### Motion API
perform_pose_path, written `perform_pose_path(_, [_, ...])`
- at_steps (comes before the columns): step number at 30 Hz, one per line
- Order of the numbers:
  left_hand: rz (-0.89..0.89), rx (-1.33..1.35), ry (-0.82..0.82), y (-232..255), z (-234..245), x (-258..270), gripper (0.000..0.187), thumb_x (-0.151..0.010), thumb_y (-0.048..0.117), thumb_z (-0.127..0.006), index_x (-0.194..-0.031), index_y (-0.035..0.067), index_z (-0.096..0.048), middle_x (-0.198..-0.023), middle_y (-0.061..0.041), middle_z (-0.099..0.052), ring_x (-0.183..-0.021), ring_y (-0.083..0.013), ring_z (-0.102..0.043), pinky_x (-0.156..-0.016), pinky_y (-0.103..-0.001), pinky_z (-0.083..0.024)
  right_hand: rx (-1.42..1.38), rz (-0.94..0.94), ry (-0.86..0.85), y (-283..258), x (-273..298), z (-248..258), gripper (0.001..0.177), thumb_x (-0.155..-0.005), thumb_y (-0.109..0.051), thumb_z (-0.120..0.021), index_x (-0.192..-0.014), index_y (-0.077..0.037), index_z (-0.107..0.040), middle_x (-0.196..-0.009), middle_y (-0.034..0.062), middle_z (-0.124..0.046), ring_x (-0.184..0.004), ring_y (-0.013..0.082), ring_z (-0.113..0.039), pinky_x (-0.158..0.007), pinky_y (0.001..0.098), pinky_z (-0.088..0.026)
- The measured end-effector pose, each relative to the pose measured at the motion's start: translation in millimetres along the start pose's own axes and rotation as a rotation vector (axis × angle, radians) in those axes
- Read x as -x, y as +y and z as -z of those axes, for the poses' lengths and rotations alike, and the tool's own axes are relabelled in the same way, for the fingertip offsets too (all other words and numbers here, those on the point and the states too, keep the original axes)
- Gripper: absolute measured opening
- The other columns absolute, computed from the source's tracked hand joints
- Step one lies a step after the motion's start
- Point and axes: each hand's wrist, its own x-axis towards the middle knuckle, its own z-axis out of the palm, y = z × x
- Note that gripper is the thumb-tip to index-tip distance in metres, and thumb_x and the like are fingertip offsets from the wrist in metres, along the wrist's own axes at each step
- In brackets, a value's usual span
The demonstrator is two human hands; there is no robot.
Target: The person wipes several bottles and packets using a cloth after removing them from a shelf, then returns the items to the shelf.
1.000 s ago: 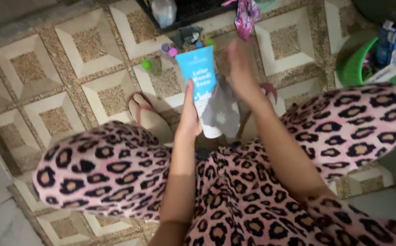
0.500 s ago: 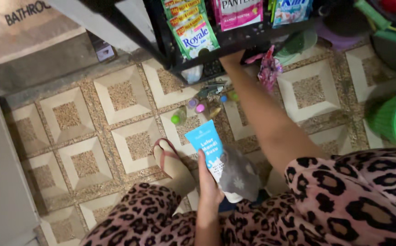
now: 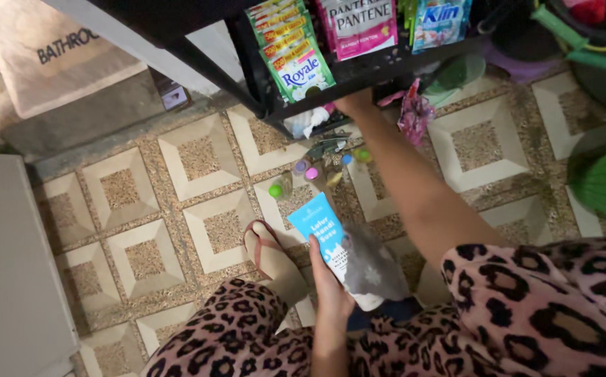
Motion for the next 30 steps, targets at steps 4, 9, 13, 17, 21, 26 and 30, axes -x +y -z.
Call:
perform_pose_path(4, [-0.036, -0.018, 0.026, -0.2, 6.1, 0.0, 0.057, -0.098, 0.058, -0.049, -0.115, 0.007, -0.067, -0.1, -0.009, -0.075, -0.087, -0.0226, -0.071, -0.083, -0.037, -0.057, -0.013, 0.012, -0.012, 3.2, 21.1, -11.4, 0.037, -0.089, -0.032, -0.073, -0.113, -0.005, -0.069, -0.11, 0.0221, -0.068, -0.109, 0.0456, -0.06, -0.097, 0.0559, -0.045])
perform_pose_path(9, [-0.058, -0.017, 0.033, -1.9, 11.8, -5.0, 0.054, -0.102, 0.056, -0.049, -0.116, 0.007, -0.068, -0.1, -0.008, -0.074, -0.088, -0.0218, -0.07, -0.082, -0.036, -0.056, 0.115, 0.157, -0.115, 20.8, 28.9, -13.1, 0.03, -0.095, -0.016, -0.066, -0.123, -0.005, -0.067, -0.124, 0.0222, -0.067, -0.121, 0.042, -0.06, -0.102, 0.055, -0.045])
perform_pose_path(13, [-0.067, -0.023, 0.059, 0.7, 1.8, -7.3, 0.054, -0.099, 0.055, -0.049, -0.115, 0.007, -0.067, -0.1, -0.008, -0.074, -0.087, -0.022, -0.071, -0.083, -0.036, -0.056, 0.111, 0.083, -0.373, -0.1, 26.8, 40.0, 0.041, -0.086, -0.009, -0.067, -0.126, -0.006, -0.067, -0.128, 0.0251, -0.064, -0.121, 0.0426, -0.056, -0.097, 0.0541, -0.044])
perform_pose_path(17, [-0.076, -0.049, 0.124, -3.0, 0.3, -10.0, 0.055, -0.096, 0.058, -0.051, -0.112, 0.008, -0.067, -0.096, -0.008, -0.074, -0.084, -0.0226, -0.07, -0.081, -0.036, -0.057, -0.163, 0.085, -0.262, -22.7, 55.9, 110.0, 0.048, -0.077, -0.008, -0.075, -0.125, -0.008, -0.068, -0.125, 0.0201, -0.067, -0.119, 0.0412, -0.06, -0.105, 0.0485, -0.045])
perform_pose_path(21, [-0.15, -0.038, 0.018, -9.9, 15.1, -19.6, 0.053, -0.098, 0.059, -0.056, -0.112, 0.009, -0.068, -0.093, -0.006, -0.072, -0.079, -0.021, -0.068, -0.072, -0.036, -0.054, -0.885, -0.227, -0.116, -25.8, 113.8, 145.3, 0.048, -0.087, -0.008, -0.075, -0.133, -0.007, -0.062, -0.121, 0.009, -0.068, -0.115, 0.0259, -0.064, -0.103, 0.0396, -0.051])
perform_pose_path(26, [-0.218, -0.141, 0.015, -9.8, 16.4, -26.2, 0.047, -0.099, 0.055, -0.057, -0.117, 0.013, -0.065, -0.095, -0.003, -0.069, -0.081, -0.0181, -0.068, -0.074, -0.035, -0.056, -1.288, -0.663, -0.088, -43.4, 179.8, 207.3, 0.048, -0.097, -0.018, -0.068, -0.141, -0.004, -0.055, -0.128, 0.0051, -0.066, -0.116, 0.017, -0.064, -0.104, 0.0365, -0.05])
perform_pose_path(30, [-0.3, -0.296, -0.074, -2.3, 0.3, -23.0, 0.047, -0.102, 0.051, -0.057, -0.125, 0.011, -0.06, -0.099, -0.004, -0.069, -0.083, -0.0184, -0.068, -0.073, -0.035, -0.056, -1.433, -0.57, -0.187, -74.3, 194.6, 275.3, 0.061, -0.096, -0.025, -0.061, -0.152, -0.005, -0.048, -0.134, 0.0046, -0.063, -0.118, 0.0171, -0.063, -0.106, 0.0368, -0.048])
